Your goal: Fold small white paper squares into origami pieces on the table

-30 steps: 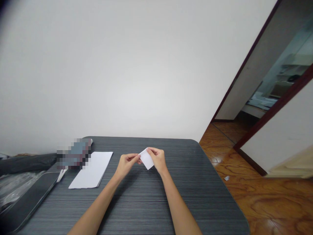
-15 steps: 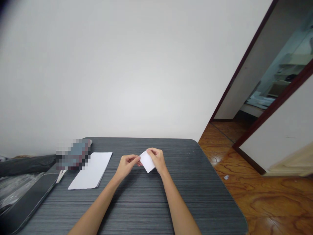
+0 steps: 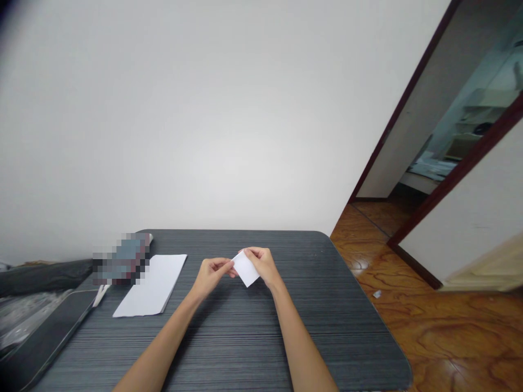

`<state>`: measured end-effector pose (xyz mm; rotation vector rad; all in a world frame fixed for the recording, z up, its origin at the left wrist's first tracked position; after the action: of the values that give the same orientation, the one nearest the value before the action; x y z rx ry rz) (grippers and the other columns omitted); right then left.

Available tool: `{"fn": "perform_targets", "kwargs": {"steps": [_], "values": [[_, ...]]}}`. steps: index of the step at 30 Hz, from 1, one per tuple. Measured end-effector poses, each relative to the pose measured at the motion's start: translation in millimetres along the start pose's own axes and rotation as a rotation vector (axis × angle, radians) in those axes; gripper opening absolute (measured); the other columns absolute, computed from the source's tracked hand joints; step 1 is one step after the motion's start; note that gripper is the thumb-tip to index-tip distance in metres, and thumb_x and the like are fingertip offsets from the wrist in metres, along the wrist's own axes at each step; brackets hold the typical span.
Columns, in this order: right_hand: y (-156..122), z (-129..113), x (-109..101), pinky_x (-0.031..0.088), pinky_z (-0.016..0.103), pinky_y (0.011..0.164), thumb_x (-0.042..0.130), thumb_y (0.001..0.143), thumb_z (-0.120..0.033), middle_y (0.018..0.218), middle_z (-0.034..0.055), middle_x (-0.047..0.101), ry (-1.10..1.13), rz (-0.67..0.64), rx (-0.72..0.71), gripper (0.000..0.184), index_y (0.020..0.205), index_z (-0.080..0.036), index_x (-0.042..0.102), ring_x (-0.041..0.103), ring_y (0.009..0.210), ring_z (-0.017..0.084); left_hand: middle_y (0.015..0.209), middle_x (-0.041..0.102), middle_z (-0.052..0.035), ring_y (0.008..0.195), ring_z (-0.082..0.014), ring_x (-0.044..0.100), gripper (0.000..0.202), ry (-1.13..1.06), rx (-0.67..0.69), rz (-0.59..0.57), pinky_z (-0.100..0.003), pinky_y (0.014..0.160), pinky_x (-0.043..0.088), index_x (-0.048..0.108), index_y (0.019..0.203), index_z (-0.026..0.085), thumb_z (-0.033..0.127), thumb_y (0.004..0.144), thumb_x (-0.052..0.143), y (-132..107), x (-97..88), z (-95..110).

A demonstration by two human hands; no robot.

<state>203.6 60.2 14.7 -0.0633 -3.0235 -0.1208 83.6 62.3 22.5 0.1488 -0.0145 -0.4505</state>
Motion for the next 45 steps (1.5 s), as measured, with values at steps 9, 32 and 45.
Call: {"fn": "perform_targets", "kwargs": {"steps": [9,32,45], "values": [[0.5,-4.8,-7.7,0.039,0.022,0.043,0.059,0.063,-0.038,0.062,0.0053,0.066,-0.073,0.045,-0.042,0.028,0.07,-0.012,0.068,0.055,0.048,0.013,0.064,0.067,-0.0081,0.056,-0.0167,0.061,0.028,-0.028,-0.039,-0.039,-0.029,0.06,0.05,0.065,0.073,0.008,0.034,0.07,0.056,-1.3,5.9,2.5],[-4.5,-6.9,17.8,0.034,0.02,0.043,0.051,0.072,-0.035,0.058,0.0038,0.061,-0.369,-0.115,-0.11,0.028,0.067,-0.011,0.064,0.05,0.048,0.011,0.048,0.059,-0.0048,0.043,-0.0126,0.055,0.027,0.111,-0.071,-0.076,-0.02,0.042,0.04,0.058,0.061,0.008,0.03,0.073,0.05,-0.1,-0.8,-6.0],[-11.9,-8.4,47.1,0.034,0.02,0.047,0.048,0.075,-0.031,0.057,0.001,0.058,-0.448,-0.225,-0.177,0.025,0.064,-0.013,0.061,0.048,0.05,0.01,0.046,0.049,0.0022,0.037,-0.007,0.042,0.031,0.271,0.066,0.148,-0.017,0.035,0.029,0.055,0.062,0.012,0.038,0.075,0.047,-3.1,-25.5,0.7]]}}
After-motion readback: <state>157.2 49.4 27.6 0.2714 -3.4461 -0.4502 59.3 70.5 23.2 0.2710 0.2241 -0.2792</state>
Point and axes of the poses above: each hand's wrist, its own y-axis towards the middle knuckle, its own x-axis out of the palm, z = x × y, the point moved 10 cm from there along y, towards the middle knuckle
